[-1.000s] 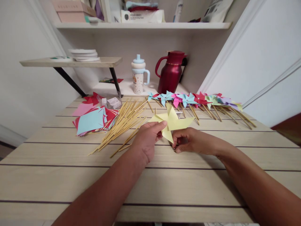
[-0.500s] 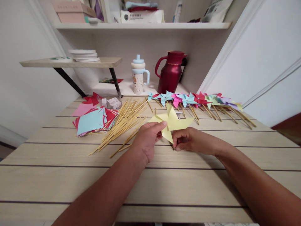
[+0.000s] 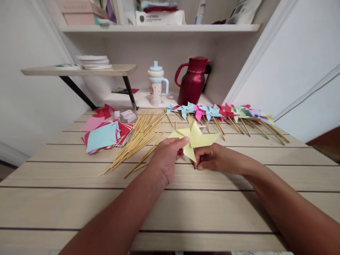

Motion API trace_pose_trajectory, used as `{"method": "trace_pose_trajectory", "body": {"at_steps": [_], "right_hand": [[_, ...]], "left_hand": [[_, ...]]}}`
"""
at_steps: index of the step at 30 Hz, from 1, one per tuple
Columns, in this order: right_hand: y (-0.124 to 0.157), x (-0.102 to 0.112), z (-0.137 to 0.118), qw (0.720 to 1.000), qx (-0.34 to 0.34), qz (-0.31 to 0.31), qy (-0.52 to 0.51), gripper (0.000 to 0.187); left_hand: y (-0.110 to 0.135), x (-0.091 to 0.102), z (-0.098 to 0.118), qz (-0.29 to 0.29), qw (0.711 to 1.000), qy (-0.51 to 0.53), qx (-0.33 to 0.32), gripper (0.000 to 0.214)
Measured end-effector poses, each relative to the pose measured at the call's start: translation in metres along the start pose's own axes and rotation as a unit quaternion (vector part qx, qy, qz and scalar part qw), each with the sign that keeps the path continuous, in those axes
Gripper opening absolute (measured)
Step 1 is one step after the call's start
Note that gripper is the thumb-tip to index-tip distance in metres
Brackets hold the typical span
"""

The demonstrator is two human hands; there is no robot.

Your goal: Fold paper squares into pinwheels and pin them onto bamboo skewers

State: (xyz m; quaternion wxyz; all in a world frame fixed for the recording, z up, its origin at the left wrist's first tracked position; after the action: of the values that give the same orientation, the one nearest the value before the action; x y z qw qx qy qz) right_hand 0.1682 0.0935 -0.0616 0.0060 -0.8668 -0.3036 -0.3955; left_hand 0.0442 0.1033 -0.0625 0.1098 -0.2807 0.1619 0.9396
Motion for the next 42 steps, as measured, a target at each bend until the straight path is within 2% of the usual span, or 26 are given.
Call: {"method": "trace_pose_trajectory", "body": {"at_steps": [9,27,36,40,42], "right_hand": [[0.0,-0.004,0.004,0.999,-0.014,-0.013,-0.041,0.012],[-0.002,-0.004,0.006,1.0,0.012,-0.001,-0.017,0.009],[-0.003,-0.005,0.004,0.999,0.031,-0.001,-0.013,0.006],[-0.003,-0.004,-0.003,0.999,0.051,0.008,-0.012,0.006],[-0.002,0.001,-0.011,0.998,0.065,0.023,-0.007,0.008]], "left_hand": [[-0.001,0.0,0.0,-0.001,1.0,0.003,-0.006,0.019],[-0.001,0.001,0.0,-0.004,1.0,0.004,-0.006,0.021],[-0.001,0.001,0.0,0.016,1.0,0.002,0.005,0.028],[-0.001,0.002,0.001,0.013,1.0,-0.001,0.001,0.026],[-0.002,0.007,0.004,0.034,0.999,-0.007,-0.017,0.026]]}}
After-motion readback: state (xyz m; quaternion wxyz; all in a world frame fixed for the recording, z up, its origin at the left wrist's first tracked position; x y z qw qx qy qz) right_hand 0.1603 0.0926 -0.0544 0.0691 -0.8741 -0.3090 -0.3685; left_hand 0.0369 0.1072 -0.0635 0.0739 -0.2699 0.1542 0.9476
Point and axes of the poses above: each hand's wrist, its own y-axis away from the middle knuckle, its own x-axis out of the back of the hand, z = x × y, the point moved 8 cm from there along -y, towards the middle knuckle, and after that the axes turned 7 degrees about y, right-handed, at the moved point
